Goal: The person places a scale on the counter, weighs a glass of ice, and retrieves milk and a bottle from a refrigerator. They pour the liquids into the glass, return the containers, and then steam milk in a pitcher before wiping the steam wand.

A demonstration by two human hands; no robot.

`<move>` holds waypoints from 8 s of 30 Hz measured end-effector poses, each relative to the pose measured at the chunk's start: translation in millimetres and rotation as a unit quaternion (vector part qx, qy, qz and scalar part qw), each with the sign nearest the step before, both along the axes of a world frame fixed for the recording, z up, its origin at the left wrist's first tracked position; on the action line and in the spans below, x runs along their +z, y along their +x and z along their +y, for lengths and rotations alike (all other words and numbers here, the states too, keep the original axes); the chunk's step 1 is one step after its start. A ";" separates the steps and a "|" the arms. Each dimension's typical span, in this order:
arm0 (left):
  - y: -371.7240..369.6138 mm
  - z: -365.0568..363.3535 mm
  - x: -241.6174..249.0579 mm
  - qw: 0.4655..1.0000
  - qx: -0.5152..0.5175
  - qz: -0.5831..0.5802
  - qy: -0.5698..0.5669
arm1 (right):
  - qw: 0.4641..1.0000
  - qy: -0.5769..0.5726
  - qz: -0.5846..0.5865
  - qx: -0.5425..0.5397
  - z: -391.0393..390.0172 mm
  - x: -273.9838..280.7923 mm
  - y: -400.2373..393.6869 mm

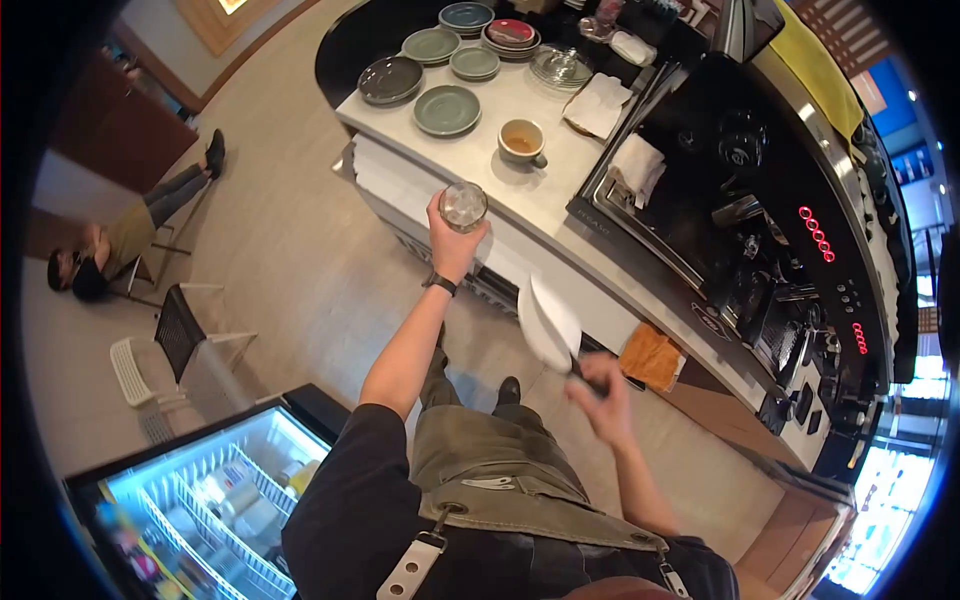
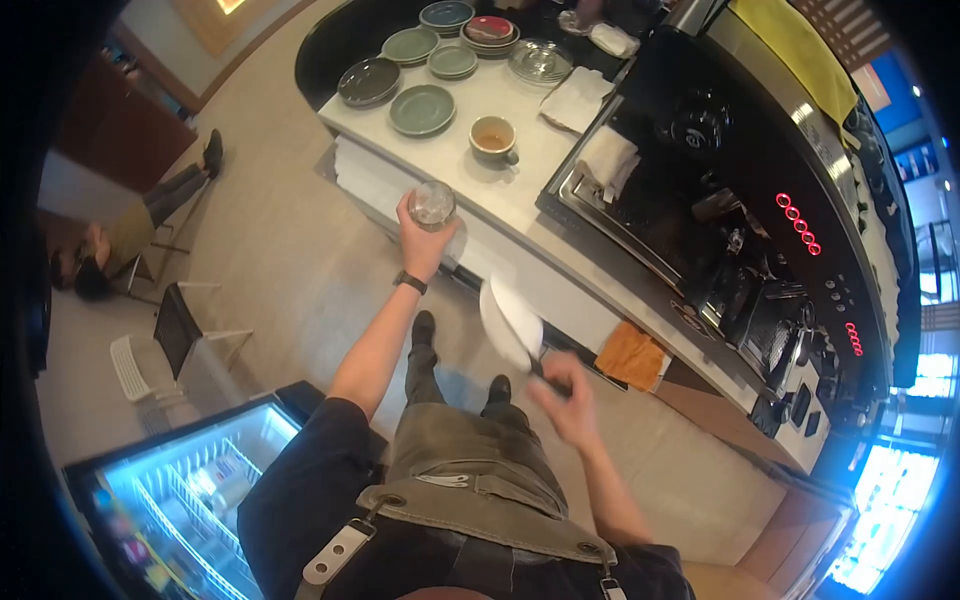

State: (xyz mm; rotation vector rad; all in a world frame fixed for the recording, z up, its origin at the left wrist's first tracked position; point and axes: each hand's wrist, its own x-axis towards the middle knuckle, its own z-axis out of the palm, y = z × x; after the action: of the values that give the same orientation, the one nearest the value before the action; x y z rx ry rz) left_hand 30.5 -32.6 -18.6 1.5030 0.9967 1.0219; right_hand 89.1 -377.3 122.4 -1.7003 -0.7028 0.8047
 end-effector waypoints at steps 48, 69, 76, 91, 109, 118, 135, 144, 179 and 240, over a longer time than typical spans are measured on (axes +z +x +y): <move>29.7 -1.2 -403.2 0.789 -0.055 0.053 -0.610 | 0.854 -0.187 0.294 -0.387 -121.8 -265.8 -306.0; 331.9 -728.7 83.7 0.414 -0.908 0.058 -0.021 | 0.753 0.092 0.389 -0.523 -377.4 -188.1 -276.2; 592.1 -953.5 75.2 0.686 -0.718 0.004 0.117 | 0.614 0.072 0.407 -0.673 -458.4 -209.8 -179.7; 664.5 -1053.2 78.9 0.730 -0.596 0.221 0.252 | 0.467 0.080 0.385 -0.792 -600.1 -216.9 -30.8; 159.0 -581.6 118.6 0.596 -0.786 0.166 0.012 | 0.863 -0.055 0.263 -0.428 -597.4 -242.7 65.2; -69.7 -332.5 70.3 0.916 -0.352 0.192 -0.010 | 0.980 -0.109 0.157 -0.057 -354.7 -214.5 33.7; -88.9 114.8 16.7 0.961 0.014 0.263 0.082 | 0.957 -0.011 -0.286 -0.051 355.9 -82.5 -0.5; -62.5 126.0 -17.1 0.957 -0.075 0.256 0.113 | 0.974 0.028 -0.204 -0.093 351.1 -66.3 -7.9; -251.8 91.7 -111.5 0.962 -0.011 0.225 -0.153 | 0.918 -0.069 -0.390 0.007 298.8 -134.3 -13.7; -720.6 -217.6 -50.2 0.517 0.838 -0.172 -0.007 | 0.796 -0.064 -0.013 0.602 235.1 -126.5 -368.8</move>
State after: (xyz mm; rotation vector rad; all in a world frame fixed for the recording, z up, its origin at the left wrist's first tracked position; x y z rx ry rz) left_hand -690.1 -250.2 -68.8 -0.3206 2.0727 2.3839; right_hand -279.7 -142.2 -4.1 -1.2180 -1.8440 1.7050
